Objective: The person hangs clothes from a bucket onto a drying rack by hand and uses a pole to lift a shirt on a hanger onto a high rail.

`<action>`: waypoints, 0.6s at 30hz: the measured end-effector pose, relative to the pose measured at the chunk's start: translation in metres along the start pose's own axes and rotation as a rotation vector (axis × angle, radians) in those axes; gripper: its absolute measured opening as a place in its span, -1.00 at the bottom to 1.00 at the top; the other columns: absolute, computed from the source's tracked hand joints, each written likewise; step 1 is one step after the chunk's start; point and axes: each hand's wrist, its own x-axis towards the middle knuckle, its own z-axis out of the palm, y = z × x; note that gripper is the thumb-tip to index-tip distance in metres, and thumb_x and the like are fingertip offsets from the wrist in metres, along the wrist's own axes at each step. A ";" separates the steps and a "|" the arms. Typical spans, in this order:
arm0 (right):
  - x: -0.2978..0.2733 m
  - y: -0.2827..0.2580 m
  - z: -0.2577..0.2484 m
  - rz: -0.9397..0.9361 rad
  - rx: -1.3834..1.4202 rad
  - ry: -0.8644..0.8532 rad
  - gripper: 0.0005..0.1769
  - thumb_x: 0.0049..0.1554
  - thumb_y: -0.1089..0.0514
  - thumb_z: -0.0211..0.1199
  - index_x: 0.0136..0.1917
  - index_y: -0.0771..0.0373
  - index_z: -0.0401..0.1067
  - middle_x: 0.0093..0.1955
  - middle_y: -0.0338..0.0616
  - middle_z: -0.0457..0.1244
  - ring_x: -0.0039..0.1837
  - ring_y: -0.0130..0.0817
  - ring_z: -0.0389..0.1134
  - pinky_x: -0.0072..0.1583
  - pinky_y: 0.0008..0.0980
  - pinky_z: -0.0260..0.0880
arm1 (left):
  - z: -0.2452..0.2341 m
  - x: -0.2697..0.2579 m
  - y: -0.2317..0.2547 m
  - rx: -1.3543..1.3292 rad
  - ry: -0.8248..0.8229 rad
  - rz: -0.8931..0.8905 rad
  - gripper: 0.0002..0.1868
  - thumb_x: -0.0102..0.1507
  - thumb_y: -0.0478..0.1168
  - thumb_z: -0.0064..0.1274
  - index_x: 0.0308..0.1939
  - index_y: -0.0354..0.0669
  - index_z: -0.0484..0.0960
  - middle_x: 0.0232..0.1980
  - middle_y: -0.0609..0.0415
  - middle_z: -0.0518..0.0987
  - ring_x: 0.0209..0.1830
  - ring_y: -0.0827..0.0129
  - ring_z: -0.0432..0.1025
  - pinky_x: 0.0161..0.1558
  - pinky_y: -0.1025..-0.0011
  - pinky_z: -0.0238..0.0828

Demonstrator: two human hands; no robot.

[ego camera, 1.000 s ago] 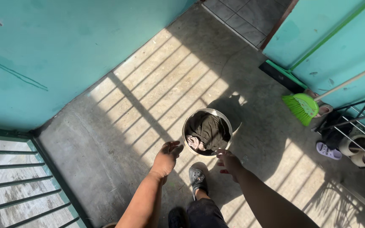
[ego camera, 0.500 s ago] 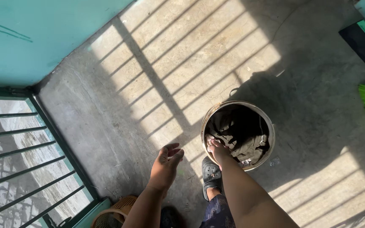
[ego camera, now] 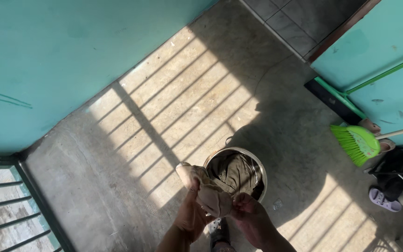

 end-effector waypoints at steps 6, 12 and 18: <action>-0.117 -0.089 0.096 -0.042 -0.188 0.108 -0.27 -0.05 0.19 0.20 0.43 0.21 0.30 0.24 -0.02 0.35 0.28 -0.21 0.38 0.28 -0.12 0.38 | 0.042 -0.078 -0.032 0.248 -0.558 0.383 -0.60 0.28 -0.19 0.10 0.17 -0.26 0.56 0.02 0.02 0.66 0.07 0.28 0.56 0.09 0.28 0.56; -0.273 -0.057 0.151 -0.576 -0.479 0.408 -0.75 0.24 0.25 0.16 0.20 0.28 0.42 0.12 0.03 0.37 0.24 -0.10 0.38 0.33 0.09 0.31 | 0.033 -0.207 -0.086 0.467 -0.965 0.357 -0.65 0.33 -0.20 0.03 0.19 -0.14 0.61 0.02 0.13 0.64 0.03 0.43 0.52 0.04 0.42 0.48; -0.467 -0.008 0.242 -1.203 0.084 0.260 -0.78 0.21 0.30 0.04 0.13 0.19 0.36 0.18 0.03 0.33 0.33 -0.02 0.32 0.43 0.16 0.13 | 0.017 -0.301 -0.161 0.383 -1.252 0.152 -0.67 0.39 -0.19 0.03 0.23 -0.13 0.48 0.01 0.01 0.58 0.01 0.22 0.52 0.03 0.13 0.46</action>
